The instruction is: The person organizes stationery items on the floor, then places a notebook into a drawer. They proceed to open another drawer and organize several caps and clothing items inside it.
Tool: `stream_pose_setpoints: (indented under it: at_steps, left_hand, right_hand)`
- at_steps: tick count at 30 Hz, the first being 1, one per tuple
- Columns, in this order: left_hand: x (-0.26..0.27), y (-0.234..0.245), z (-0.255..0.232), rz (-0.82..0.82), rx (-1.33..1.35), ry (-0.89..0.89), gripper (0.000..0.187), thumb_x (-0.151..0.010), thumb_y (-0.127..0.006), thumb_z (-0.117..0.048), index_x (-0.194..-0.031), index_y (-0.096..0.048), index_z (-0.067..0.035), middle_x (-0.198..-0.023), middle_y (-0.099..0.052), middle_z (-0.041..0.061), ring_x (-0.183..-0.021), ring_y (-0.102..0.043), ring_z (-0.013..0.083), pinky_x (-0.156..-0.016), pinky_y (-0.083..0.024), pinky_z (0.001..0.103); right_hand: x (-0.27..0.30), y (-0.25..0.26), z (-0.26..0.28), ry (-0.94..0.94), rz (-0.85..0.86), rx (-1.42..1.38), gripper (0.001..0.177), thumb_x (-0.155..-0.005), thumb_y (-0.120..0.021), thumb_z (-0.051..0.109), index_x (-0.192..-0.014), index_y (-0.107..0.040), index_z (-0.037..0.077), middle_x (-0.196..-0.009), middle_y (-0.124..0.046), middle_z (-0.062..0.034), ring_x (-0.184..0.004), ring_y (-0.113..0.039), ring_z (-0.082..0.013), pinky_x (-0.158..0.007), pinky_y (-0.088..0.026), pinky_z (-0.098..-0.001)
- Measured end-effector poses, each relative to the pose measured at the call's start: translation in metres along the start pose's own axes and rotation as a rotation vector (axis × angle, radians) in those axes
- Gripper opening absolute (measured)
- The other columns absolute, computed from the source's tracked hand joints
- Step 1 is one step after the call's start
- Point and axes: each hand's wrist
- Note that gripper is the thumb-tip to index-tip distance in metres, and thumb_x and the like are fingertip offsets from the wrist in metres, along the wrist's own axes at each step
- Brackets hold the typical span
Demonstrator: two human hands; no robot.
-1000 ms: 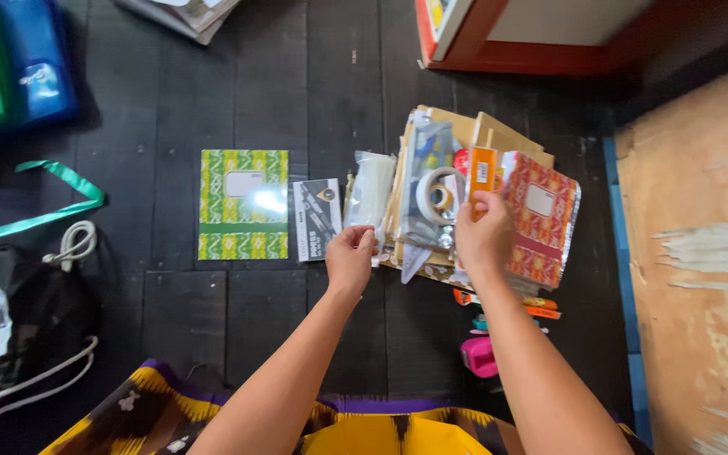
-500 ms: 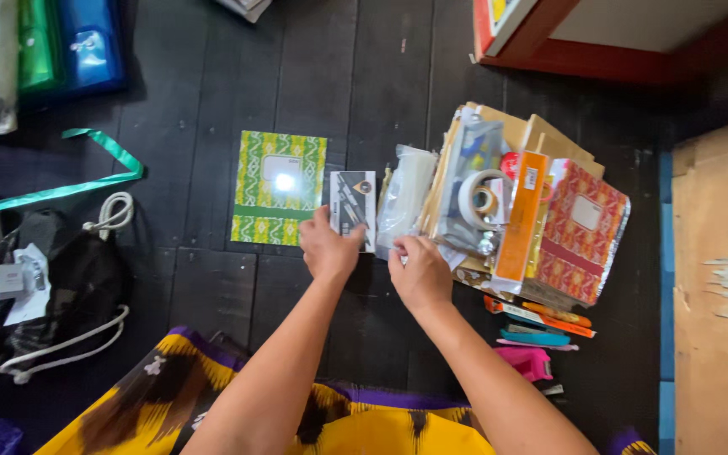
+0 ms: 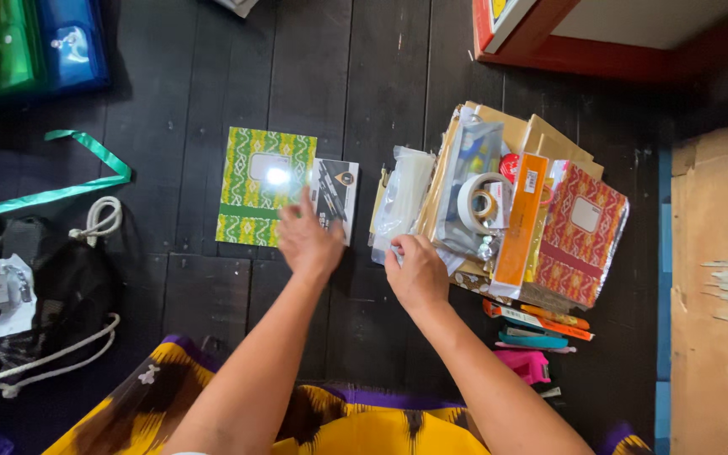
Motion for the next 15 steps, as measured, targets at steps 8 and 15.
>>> stream_pose_setpoints:
  at_steps: [8,15]
  left_hand:
    - [-0.003,0.006,-0.013,0.108,0.072,-0.022,0.11,-0.067,-0.084,-0.044,-0.157,-0.027,-0.02,-0.129,-0.047,0.024,-0.112,-0.055,0.0441,-0.096,-0.049,0.051]
    - [-0.022,0.013,-0.038,0.759,1.669,0.596,0.107,-0.077,-0.074,-0.049,-0.16,-0.02,-0.009,-0.112,-0.057,0.02,-0.098,-0.063,0.0376,-0.091,-0.059,0.055]
  right_hand:
    - [0.008,-0.006,0.018,-0.081,0.062,-0.184,0.017,-0.086,-0.075,0.019,-0.099,-0.072,0.009,-0.093,-0.072,-0.0072,-0.082,-0.073,-0.0253,-0.075,-0.057,-0.0388]
    - [-0.017,0.011,0.044,0.139,-0.178,-0.32,0.043,-0.081,-0.08,0.014,-0.118,-0.064,0.002,-0.11,-0.067,-0.0154,-0.094,-0.07,-0.0287,-0.078,-0.056,-0.0369]
Point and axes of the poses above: each hand's wrist, its own x-axis away from the middle knuckle, its own y-axis out of the back of the hand, z = x × y
